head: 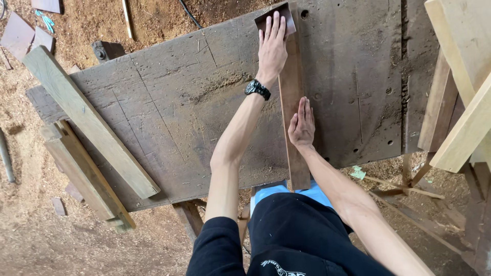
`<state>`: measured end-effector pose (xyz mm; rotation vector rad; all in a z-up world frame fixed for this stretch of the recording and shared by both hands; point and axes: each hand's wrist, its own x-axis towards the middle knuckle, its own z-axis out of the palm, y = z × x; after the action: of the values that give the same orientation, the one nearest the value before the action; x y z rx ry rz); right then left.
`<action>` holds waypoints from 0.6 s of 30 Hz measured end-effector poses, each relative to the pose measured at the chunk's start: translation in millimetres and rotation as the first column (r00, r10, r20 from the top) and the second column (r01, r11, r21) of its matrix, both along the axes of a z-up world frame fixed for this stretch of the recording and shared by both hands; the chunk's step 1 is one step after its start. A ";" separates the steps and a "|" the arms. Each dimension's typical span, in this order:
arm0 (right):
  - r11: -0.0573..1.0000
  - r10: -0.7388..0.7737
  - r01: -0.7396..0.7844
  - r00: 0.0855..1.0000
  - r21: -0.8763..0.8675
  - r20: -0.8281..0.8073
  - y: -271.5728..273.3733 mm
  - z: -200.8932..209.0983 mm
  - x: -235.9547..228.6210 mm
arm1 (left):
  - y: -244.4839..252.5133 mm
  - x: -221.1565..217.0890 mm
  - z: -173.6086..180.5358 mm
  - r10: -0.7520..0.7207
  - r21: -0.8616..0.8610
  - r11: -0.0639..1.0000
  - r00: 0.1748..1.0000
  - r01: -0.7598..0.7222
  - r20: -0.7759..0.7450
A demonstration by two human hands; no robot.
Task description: The person is sanding a long wooden strip by hand with a piece of sandpaper, moving the paper back and forth along the length and sides of the wood while holding it steady on a workbench.
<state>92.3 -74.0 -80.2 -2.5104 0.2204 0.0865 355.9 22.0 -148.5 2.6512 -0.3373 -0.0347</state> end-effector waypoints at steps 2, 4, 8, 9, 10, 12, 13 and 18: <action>1.000 -0.012 0.012 1.000 0.000 -0.006 0.8 -1.9 -0.7 | -5.3 13.2 -0.4 0.013 0.042 0.999 1.000 -0.014 0.007; 1.000 -0.020 0.020 1.000 -0.006 -0.013 -0.9 -3.7 -0.2 | -13.7 40.9 3.4 0.023 0.053 0.998 0.999 -0.021 -0.039; 1.000 -0.021 0.021 1.000 0.006 0.009 -1.2 -5.3 1.0 | -18.6 83.3 15.2 0.020 0.109 0.994 0.943 0.018 -0.333; 1.000 -0.019 0.019 1.000 0.016 0.022 -0.7 -4.1 -1.0 | -18.7 83.1 17.0 0.022 0.140 0.989 0.903 0.043 -0.429; 1.000 -0.021 0.020 1.000 0.012 0.008 -0.4 -2.0 -3.6 | -18.4 77.8 17.3 0.012 0.112 0.993 0.936 0.030 -0.353; 1.000 -0.024 0.024 1.000 0.004 -0.002 -0.3 -0.3 1.0 | -15.9 70.9 18.3 -0.003 0.053 0.998 0.984 0.013 -0.176; 1.000 -0.025 0.025 1.000 0.009 -0.005 0.1 1.3 1.8 | -13.7 63.2 17.4 -0.023 0.109 0.993 0.990 0.039 -0.138; 0.999 -0.027 0.026 1.000 0.024 0.015 -1.2 3.6 1.6 | -3.0 51.6 9.2 -0.101 0.156 0.981 0.991 0.114 -0.092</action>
<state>93.9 -75.3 -76.6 -2.4827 0.2448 0.0594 407.6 18.9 -139.2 2.7776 -0.4674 -0.2152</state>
